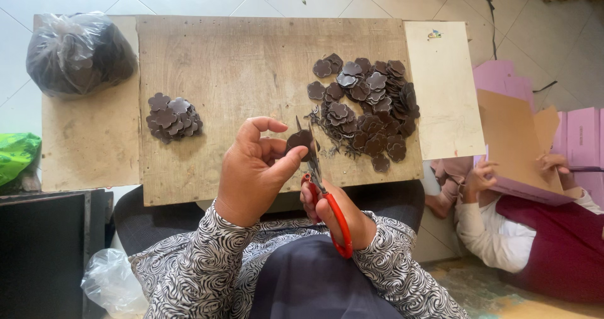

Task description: The person uses red-handled scissors to trim the edges of small dark brown flower-shaped cardboard pieces. They hold each piece in the left hand and cut with the right hand, placing finished pieces into a pile on the wooden board.

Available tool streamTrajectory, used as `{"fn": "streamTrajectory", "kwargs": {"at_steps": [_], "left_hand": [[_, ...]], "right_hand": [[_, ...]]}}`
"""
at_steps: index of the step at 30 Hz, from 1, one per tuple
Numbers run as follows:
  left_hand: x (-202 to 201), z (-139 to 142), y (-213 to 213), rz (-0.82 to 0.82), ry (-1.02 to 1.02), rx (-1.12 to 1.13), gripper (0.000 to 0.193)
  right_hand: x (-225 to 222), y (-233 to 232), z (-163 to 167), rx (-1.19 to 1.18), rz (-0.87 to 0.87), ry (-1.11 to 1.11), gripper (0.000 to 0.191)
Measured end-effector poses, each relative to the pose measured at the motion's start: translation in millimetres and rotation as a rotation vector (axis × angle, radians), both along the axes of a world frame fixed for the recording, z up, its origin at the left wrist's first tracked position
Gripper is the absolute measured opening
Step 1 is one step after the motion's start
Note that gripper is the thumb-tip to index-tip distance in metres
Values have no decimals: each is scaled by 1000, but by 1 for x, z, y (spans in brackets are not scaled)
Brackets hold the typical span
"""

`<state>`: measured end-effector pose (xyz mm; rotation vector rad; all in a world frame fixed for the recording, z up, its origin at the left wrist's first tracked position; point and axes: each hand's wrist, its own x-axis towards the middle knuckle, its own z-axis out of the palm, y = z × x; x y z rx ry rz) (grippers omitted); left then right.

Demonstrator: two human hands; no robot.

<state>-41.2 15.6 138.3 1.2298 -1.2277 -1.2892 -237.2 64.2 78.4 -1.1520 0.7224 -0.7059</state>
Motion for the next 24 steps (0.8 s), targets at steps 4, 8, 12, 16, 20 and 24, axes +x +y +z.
{"fn": "streamTrajectory", "kwargs": {"at_steps": [4,8,12,16,20,24], "left_hand": [[0,-2,-1,5,24,13,39],[2,-7,-4,-20,75,30,31],[3,-12,-6,-77,122,98,20],[6,-14,-6,-115,168,133,17],[7,-15,-5,-107,169,128,16],[7,-16,-5,-107,174,130,16]], "right_hand": [[-1,-1,-2,2,-9,-11,66],[-1,0,-1,14,6,2,69],[0,-1,3,43,38,-23,76],[-2,-2,4,16,60,-20,79],[0,1,-1,34,34,-43,78],[2,0,-6,4,12,-54,78]]}}
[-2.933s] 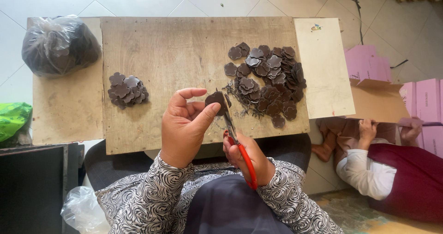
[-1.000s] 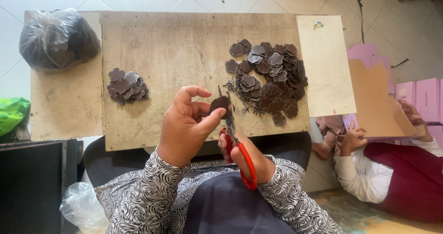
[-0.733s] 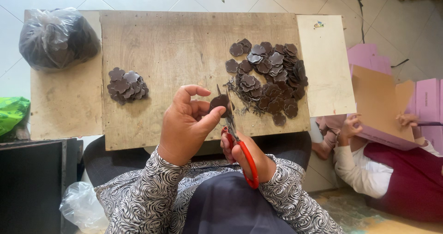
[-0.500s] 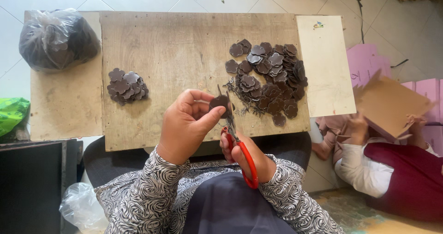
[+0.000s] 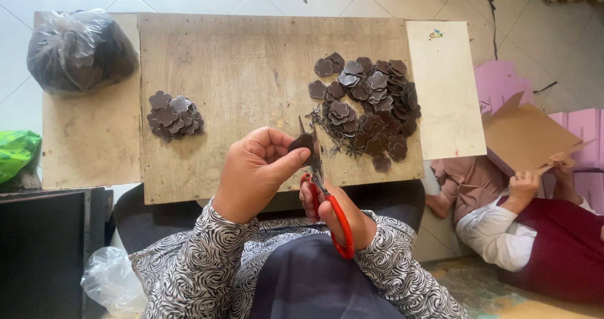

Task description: The person uses red-handled scissors to trim the edges of small dark brown flower-shaped cardboard pieces. They hold each piece in the left hand and cut with the right hand, placing finished pieces into a pile on the wooden board.

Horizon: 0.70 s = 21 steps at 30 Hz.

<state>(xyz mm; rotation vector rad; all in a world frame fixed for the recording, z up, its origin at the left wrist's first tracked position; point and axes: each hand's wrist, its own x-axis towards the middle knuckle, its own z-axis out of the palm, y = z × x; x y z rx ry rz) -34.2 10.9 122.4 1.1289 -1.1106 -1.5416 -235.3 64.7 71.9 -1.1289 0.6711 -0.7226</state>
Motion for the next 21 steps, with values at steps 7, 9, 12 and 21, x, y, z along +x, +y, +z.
{"fn": "streamTrajectory", "kwargs": {"at_steps": [7,9,12,21], "left_hand": [[-3,-3,2,-95,169,73,14],[-4,-4,2,-81,223,100,13],[-4,-5,1,-73,268,160,13],[-5,-8,0,-76,289,164,14]], "right_hand": [[0,2,12,-30,14,24,92],[-1,1,16,-45,28,36,95],[-2,0,19,0,36,4,95],[-1,-3,15,33,19,6,84]]}}
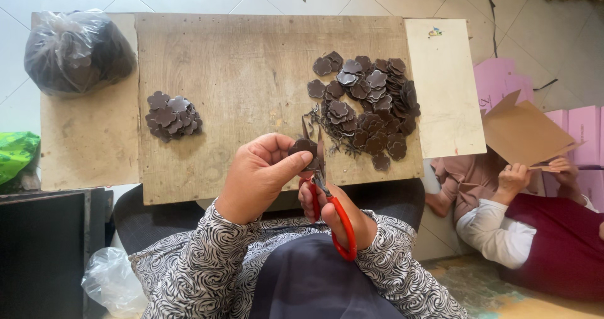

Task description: The person uses red-handled scissors to trim the edges of small dark brown flower-shaped cardboard pieces. They hold each piece in the left hand and cut with the right hand, placing finished pieces into a pile on the wooden board.

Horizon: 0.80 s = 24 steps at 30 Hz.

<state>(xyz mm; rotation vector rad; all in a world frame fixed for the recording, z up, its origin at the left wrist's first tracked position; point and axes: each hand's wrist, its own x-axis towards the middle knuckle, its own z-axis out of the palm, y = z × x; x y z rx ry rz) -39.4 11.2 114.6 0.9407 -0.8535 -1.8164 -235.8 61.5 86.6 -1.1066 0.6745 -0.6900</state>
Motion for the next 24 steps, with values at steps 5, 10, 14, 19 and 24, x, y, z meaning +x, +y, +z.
{"fn": "streamTrajectory", "kwargs": {"at_steps": [5,10,14,19,24], "left_hand": [[-1,-1,0,5,13,7,14],[-2,-4,1,-6,16,0,13],[-2,-3,5,-40,-19,7,12],[-3,-2,4,-29,-2,21,12],[-1,0,4,-49,-18,-10,11]], "right_hand": [[2,1,-1,-6,-24,-8,83],[3,3,3,-67,-26,12,82],[2,5,8,-92,-25,21,85],[-2,4,8,-11,-14,24,90],[-4,3,1,-48,-16,22,89]]}}
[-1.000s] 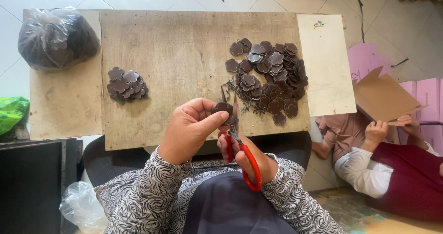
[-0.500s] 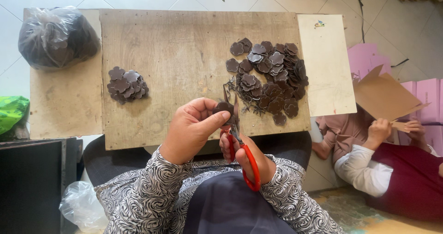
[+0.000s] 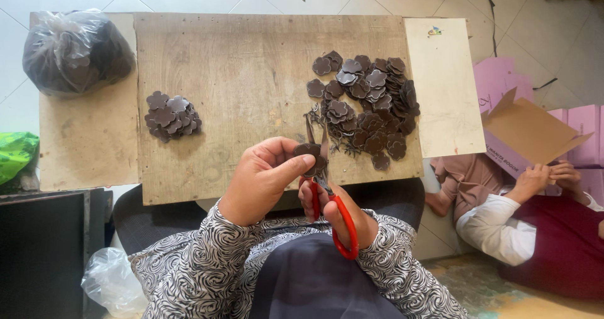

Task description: The person uses red-handled scissors to trim the edges of small dark brown flower-shaped cardboard pieces. They hold each piece in the left hand and cut with the right hand, placing finished pieces into a pile on the wooden board.

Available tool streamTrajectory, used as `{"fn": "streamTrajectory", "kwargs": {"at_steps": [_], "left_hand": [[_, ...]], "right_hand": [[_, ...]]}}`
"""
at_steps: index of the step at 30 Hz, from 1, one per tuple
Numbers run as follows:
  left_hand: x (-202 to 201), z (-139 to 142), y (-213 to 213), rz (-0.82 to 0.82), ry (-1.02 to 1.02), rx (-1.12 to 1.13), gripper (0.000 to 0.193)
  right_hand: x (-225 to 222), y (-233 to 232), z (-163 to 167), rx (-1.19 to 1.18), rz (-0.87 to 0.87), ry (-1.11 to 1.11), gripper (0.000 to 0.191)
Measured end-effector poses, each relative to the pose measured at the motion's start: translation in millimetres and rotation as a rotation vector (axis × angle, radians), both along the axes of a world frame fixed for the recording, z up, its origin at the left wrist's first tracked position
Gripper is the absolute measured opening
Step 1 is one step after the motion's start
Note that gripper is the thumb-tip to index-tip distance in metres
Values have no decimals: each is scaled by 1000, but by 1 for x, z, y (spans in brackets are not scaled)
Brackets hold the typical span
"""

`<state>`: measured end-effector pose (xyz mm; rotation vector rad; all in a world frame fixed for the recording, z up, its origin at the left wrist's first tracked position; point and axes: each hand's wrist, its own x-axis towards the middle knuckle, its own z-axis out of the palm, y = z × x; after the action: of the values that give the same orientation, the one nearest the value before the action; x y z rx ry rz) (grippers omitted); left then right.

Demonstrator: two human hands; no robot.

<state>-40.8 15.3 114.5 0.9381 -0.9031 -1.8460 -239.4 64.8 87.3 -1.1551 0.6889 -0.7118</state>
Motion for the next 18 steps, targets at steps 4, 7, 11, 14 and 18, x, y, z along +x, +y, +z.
{"fn": "streamTrajectory", "kwargs": {"at_steps": [4,7,11,14,18], "left_hand": [[-3,0,1,17,9,23,10],[-7,0,2,44,22,20,11],[-8,-1,4,53,20,35,12],[-7,-1,2,56,10,7,13],[-6,0,3,57,13,16,12]], "right_hand": [[3,3,-3,-32,-34,-4,88],[4,4,-1,-27,-34,-1,91],[4,2,3,-8,-15,-22,93],[5,0,5,-14,0,-14,93],[4,0,5,-31,-21,5,88]]}}
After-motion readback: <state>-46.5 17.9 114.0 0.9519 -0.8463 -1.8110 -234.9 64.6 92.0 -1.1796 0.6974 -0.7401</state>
